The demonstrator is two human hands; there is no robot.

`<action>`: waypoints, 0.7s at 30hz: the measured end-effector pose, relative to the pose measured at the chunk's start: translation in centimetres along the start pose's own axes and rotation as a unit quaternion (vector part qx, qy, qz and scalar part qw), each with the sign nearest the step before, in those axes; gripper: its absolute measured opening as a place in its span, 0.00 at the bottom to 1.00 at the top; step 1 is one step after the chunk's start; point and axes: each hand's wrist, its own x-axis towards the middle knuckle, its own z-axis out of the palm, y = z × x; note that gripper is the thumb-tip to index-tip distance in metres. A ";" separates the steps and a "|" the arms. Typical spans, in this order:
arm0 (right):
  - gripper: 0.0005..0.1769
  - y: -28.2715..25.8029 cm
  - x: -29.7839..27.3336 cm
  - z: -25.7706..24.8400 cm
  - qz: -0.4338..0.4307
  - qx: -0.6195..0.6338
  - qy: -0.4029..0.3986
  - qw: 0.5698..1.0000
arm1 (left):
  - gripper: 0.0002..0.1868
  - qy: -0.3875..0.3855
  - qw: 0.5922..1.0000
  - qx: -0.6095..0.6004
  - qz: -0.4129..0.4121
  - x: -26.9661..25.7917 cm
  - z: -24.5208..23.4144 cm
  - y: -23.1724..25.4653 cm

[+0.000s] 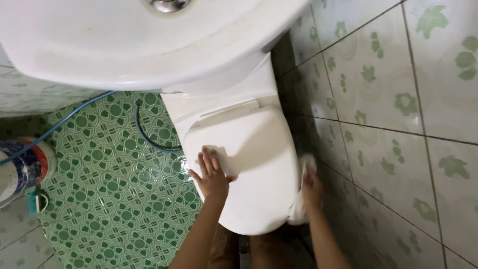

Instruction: The person cleans a toilet by hand using a white cloth, wiping the exterior surfaces, the lid, the seat, and the rim.

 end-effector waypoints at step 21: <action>0.21 -23.1 -10.1 11.9 -0.648 -0.230 -0.117 0.717 | 0.46 0.050 0.966 -0.255 -0.009 -3.6 3.1 -3.7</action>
